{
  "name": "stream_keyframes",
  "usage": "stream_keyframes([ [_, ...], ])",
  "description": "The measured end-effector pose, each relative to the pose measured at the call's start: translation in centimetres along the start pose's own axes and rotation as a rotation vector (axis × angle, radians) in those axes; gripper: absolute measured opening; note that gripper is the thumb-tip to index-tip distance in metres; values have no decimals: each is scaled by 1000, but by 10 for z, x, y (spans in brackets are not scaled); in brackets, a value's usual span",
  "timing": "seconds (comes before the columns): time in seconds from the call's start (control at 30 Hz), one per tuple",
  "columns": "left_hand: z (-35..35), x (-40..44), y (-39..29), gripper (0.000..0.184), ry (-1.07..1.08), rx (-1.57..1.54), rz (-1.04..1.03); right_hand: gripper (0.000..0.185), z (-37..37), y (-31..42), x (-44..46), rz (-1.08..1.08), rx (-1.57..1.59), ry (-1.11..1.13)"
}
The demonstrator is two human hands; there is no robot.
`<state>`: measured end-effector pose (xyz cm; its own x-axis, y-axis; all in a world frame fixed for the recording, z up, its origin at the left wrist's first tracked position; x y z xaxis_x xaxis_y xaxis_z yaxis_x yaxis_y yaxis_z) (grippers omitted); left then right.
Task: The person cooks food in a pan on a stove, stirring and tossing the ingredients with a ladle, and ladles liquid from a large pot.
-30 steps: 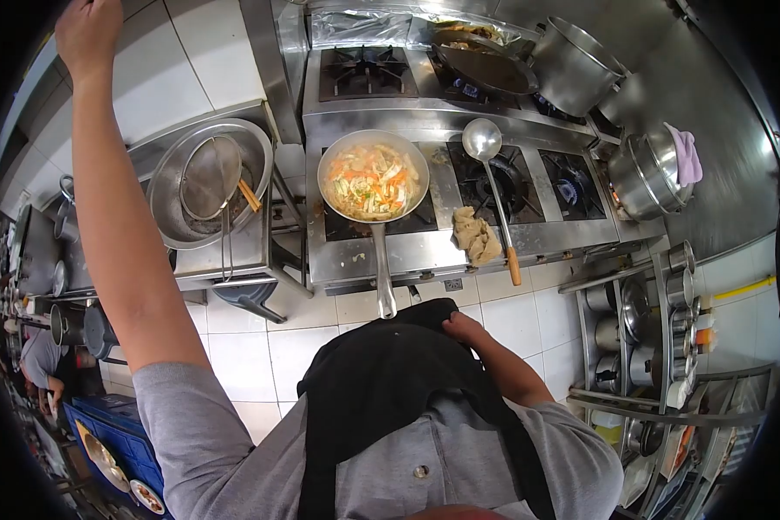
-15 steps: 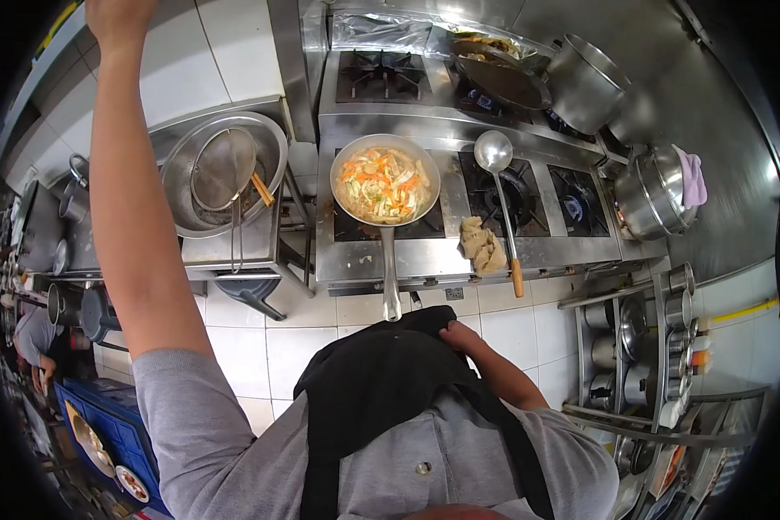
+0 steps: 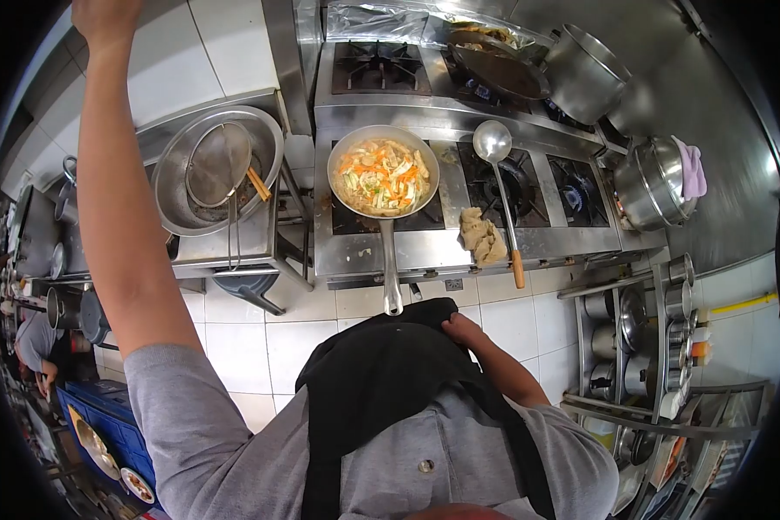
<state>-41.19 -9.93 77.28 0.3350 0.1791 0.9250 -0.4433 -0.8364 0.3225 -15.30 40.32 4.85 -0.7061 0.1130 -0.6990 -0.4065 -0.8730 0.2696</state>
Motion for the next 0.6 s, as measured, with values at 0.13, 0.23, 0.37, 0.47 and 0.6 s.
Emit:
stream_keyframes([
  [0.13,-1,-1,0,52,-7,13,-14,52,-13,-10,15,79,-6,-21],
  [0.23,0,-1,-5,52,-65,57,-78,52,-6,-8,7,17,31,-24],
  [0.37,1,0,-6,53,-46,21,-56,52,-1,-3,1,23,38,-35],
  [0.47,0,0,-4,53,-50,32,-53,52,-3,-5,4,37,34,-16],
  [0.6,-1,0,-3,54,-41,28,-26,54,-5,-7,6,8,-1,18],
])
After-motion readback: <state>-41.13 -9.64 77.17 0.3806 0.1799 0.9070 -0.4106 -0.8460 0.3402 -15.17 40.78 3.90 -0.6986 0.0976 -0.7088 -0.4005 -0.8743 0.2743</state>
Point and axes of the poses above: each hand's wrist, its own x-axis towards the middle knuckle, its own z-axis out of the back of the hand, y = z × x, the point moved 8 cm from there along x, towards the middle knuckle, and after that the axes turned 2 degrees about -z, right-handed, at the moved point
